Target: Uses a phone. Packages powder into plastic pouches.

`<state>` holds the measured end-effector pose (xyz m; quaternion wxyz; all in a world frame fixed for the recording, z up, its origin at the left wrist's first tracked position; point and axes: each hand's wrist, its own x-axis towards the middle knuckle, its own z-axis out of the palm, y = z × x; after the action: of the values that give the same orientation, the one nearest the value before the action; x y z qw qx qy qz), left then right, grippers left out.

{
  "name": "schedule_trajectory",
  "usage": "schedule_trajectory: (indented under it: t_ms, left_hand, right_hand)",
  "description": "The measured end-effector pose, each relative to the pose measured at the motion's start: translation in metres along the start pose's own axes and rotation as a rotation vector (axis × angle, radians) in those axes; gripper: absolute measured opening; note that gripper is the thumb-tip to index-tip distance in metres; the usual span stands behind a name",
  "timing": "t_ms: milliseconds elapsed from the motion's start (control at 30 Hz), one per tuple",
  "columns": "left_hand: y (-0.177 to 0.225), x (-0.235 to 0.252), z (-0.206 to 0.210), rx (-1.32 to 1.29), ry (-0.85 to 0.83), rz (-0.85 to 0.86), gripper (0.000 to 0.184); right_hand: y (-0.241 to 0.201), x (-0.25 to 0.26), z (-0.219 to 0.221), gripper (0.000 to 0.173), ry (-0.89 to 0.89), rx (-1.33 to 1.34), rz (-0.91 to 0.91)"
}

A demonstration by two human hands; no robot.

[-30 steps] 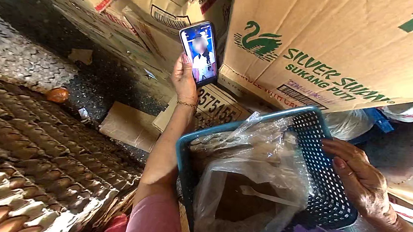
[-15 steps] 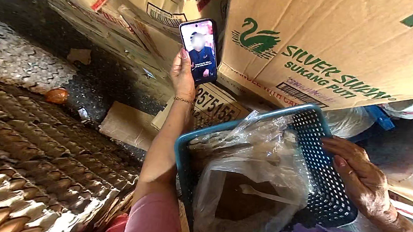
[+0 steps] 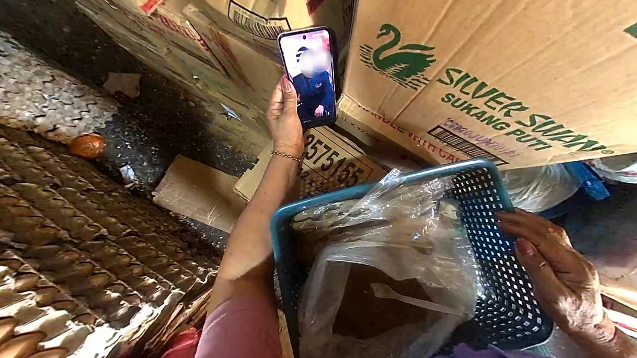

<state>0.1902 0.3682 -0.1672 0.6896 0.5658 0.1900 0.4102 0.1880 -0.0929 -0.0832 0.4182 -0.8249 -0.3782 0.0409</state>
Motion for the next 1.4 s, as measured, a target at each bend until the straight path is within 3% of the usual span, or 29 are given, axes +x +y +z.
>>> schedule_trajectory:
  t_ms: [667,1400]
  left_hand:
    - [0.0009,-0.0066,-0.0015,-0.006,0.023,-0.08,0.041]
    - [-0.0077,-0.0071,0.0025,-0.004,0.1,0.058,0.034]
  right_hand:
    - [-0.0003,0.0003,0.0001,0.044,-0.003,-0.006,0.01]
    - [-0.0024,0.0011,-0.0008,0.043,-0.011,-0.002,0.014]
